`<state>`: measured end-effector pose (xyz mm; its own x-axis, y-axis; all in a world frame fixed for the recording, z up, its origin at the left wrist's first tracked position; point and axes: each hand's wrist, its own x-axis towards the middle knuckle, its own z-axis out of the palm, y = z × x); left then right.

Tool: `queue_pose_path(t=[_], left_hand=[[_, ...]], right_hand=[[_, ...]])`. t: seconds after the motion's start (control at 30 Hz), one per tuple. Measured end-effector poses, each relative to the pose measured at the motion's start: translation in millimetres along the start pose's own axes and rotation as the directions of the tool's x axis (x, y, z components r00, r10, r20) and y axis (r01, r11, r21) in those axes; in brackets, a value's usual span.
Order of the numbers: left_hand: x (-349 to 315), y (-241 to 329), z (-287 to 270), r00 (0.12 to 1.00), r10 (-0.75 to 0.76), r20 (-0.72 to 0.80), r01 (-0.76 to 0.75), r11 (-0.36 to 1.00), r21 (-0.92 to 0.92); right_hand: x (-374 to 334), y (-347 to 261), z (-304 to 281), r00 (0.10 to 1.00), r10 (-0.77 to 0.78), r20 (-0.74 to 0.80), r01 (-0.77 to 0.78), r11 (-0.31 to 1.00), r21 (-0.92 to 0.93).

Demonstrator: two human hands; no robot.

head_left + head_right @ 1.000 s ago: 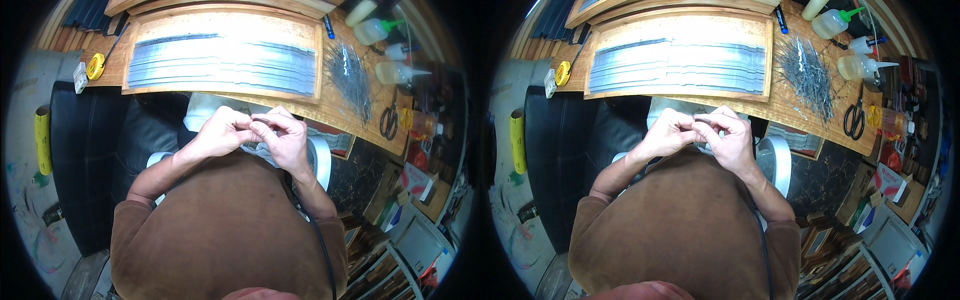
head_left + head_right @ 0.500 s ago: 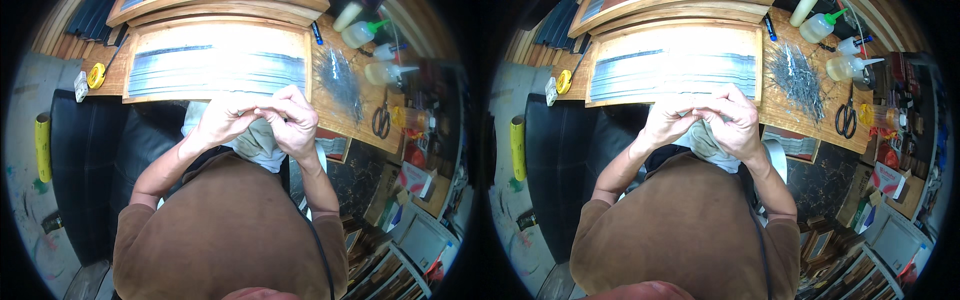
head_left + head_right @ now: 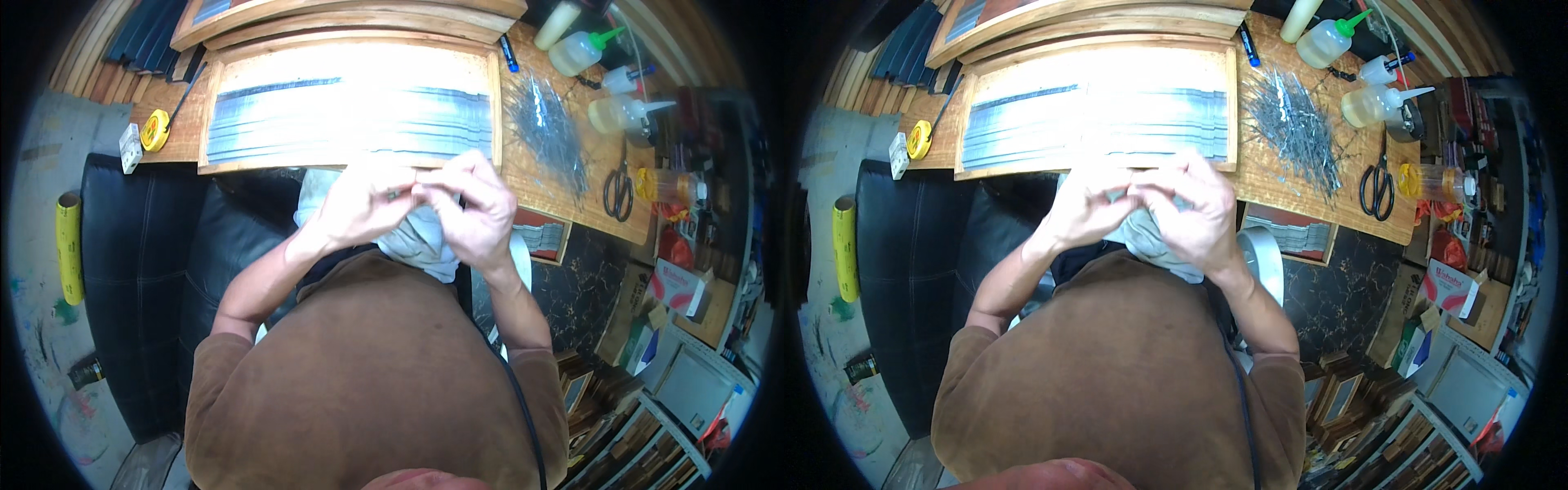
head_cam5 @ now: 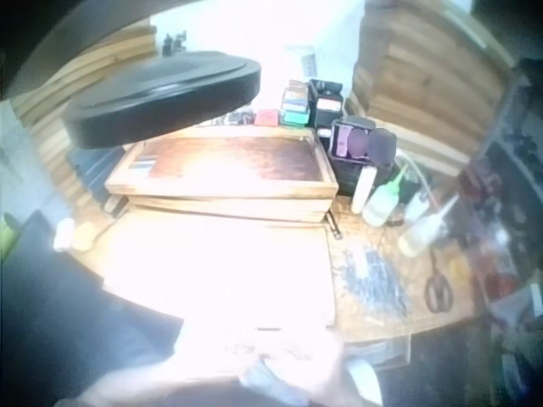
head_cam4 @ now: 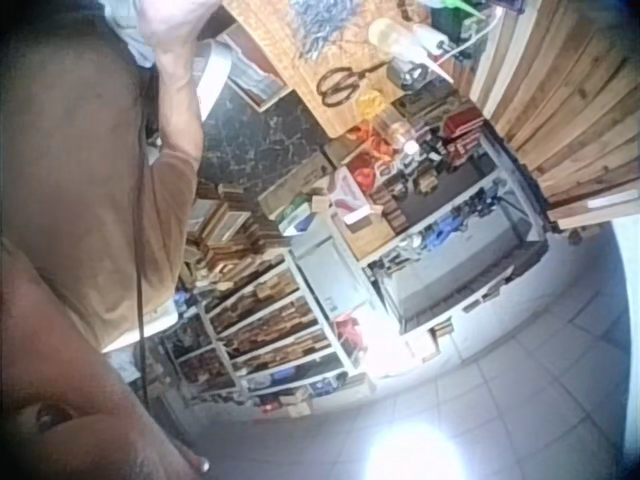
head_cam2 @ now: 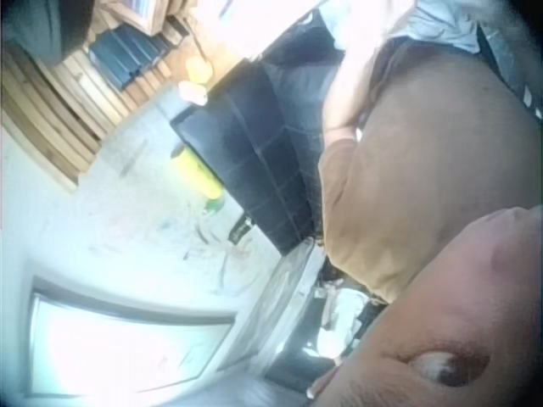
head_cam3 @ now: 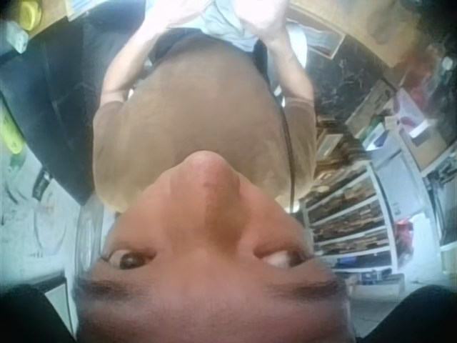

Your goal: The person repeatedly picks up small rectangular magnets and aligns them into a stack, occasionally wiping them with a white cloth. The person continues to add magnets to the stack and adjust their alignment by hand.

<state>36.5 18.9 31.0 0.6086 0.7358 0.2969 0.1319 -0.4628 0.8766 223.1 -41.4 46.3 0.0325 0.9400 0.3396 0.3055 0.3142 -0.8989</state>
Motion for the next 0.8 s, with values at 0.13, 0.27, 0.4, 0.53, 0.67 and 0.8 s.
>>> queue_pose_path(t=[0.13,0.27,0.4,0.53,0.67,0.8], left_hand=[[-30,11,1,0.868,-0.402,0.291,0.489,0.792,-0.365],[-45,-27,11,0.635,-0.533,0.56,0.772,0.424,-0.473],[-40,-50,15,0.636,-0.544,0.547,0.756,0.299,-0.582],[-37,-50,17,0.628,-0.591,0.506,0.762,0.334,-0.556],[-48,-51,18,0.775,-0.526,0.35,0.632,0.64,-0.436],[-65,-18,16,0.842,-0.508,0.181,0.536,0.823,-0.187]], right_hand=[[-36,3,13,0.971,0.236,0.04,-0.24,0.96,0.148],[-60,32,35,0.654,0.697,0.294,-0.716,0.446,0.537],[-59,64,41,0.685,0.665,0.297,-0.647,0.368,0.667],[-49,58,45,0.677,0.695,0.243,-0.638,0.391,0.663],[-52,57,40,0.718,0.658,0.225,-0.669,0.565,0.484],[-53,33,37,0.911,0.391,0.132,-0.412,0.866,0.283]])
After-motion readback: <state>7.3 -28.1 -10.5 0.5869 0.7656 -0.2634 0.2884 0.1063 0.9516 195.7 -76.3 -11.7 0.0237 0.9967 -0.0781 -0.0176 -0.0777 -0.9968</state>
